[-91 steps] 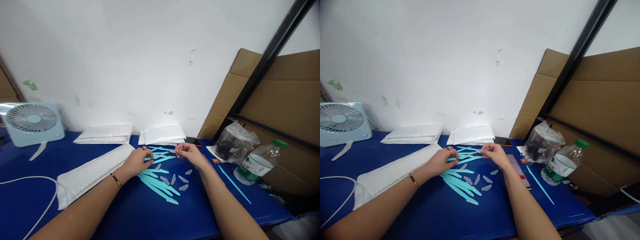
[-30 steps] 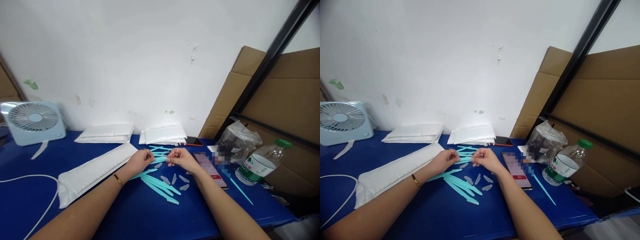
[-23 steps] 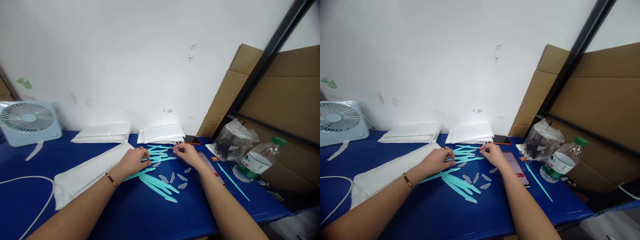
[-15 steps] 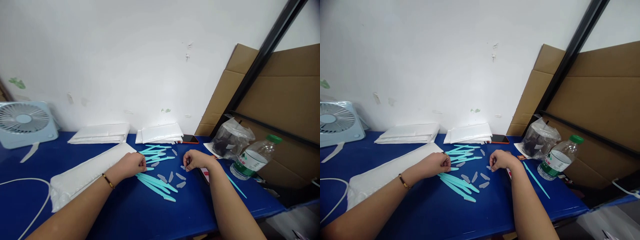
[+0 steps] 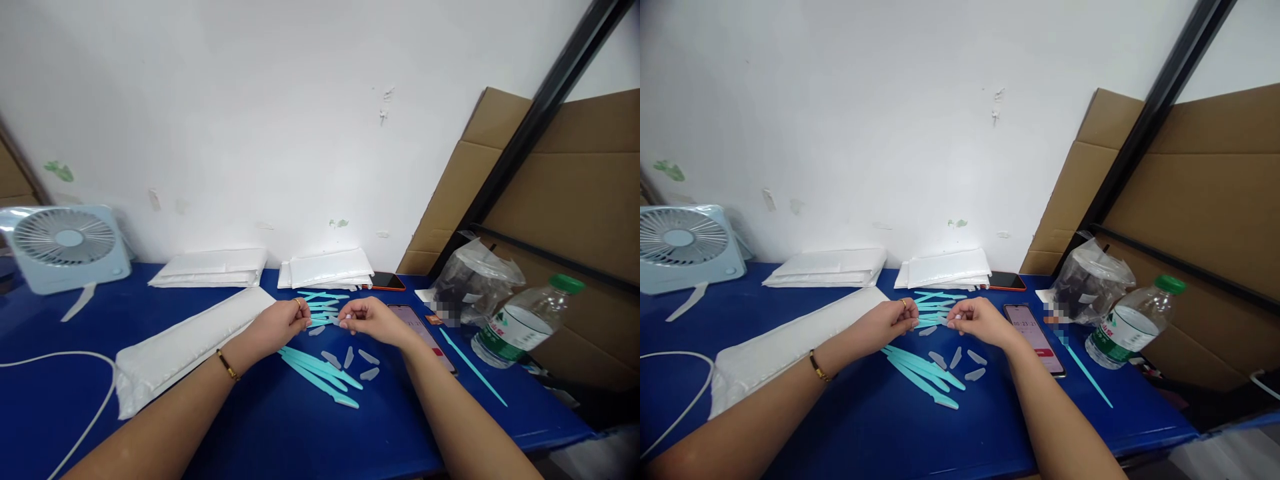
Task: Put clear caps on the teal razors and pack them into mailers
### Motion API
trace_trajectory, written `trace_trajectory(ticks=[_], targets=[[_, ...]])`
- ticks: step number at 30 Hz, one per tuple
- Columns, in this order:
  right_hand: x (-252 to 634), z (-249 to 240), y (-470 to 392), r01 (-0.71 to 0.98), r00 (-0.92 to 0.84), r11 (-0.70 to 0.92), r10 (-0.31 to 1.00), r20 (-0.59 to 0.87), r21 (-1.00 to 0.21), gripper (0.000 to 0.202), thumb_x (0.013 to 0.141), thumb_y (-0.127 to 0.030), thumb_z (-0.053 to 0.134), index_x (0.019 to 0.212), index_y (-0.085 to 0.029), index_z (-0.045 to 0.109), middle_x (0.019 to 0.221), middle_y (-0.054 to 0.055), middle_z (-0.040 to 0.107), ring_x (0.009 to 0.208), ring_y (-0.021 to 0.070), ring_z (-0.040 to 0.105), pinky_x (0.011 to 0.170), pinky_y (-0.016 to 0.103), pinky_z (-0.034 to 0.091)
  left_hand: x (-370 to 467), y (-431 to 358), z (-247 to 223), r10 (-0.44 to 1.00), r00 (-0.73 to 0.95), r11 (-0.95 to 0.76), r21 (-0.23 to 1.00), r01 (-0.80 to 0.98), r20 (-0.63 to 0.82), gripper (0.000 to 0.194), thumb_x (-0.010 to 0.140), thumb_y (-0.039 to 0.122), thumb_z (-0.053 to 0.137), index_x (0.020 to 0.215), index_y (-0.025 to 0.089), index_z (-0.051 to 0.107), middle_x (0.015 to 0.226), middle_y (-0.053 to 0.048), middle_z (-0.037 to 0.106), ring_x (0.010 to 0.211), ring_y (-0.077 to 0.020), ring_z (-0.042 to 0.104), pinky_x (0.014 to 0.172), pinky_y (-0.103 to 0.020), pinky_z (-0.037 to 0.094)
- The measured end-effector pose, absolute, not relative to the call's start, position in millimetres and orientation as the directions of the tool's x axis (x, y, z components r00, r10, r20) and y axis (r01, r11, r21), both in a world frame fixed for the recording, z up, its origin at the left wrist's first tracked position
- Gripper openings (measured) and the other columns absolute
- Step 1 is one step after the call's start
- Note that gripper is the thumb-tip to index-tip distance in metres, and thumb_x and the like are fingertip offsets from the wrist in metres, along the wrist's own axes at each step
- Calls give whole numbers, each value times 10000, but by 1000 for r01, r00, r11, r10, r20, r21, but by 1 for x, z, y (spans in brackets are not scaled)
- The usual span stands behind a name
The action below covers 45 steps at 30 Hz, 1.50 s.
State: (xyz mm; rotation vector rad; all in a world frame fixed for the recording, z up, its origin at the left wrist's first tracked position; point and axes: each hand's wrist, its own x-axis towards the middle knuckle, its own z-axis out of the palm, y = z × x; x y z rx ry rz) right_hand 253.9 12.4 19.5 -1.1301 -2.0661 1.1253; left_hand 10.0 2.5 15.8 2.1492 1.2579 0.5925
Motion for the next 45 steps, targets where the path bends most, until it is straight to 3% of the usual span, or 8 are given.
trace_trajectory(ticks=[29,38,42,45], targets=[[243,16,6,455,-555,403,826,102,-794,200,724,-351,621,771,-161,662,604,3,557,538,106,463,499,218,369,18,2,6,872,479,-435,614,659,103,196,805,383,464,802,205,547,663,17,581,561,-125,487,519,-235,311],[239,7,9,451,-546,407,830,115,-794,230,736,-381,611,811,-169,659,596,-2,567,537,112,496,497,220,379,22,2,7,872,472,-440,623,646,126,189,790,376,504,849,207,568,767,-5,620,697,-157,552,618,-249,391],[254,4,21,609,-428,442,882,196,-658,185,755,-337,586,812,-177,659,639,14,585,562,123,508,517,230,386,23,-1,17,852,432,-524,482,702,298,233,729,352,610,921,223,583,976,-32,608,905,-207,535,757,-292,384],[258,4,25,704,-362,493,869,338,-511,127,747,-258,593,834,-192,659,802,36,606,655,135,530,609,252,414,20,-6,19,799,564,-588,466,661,209,153,738,342,606,853,241,615,888,0,618,800,-169,549,690,-261,375]])
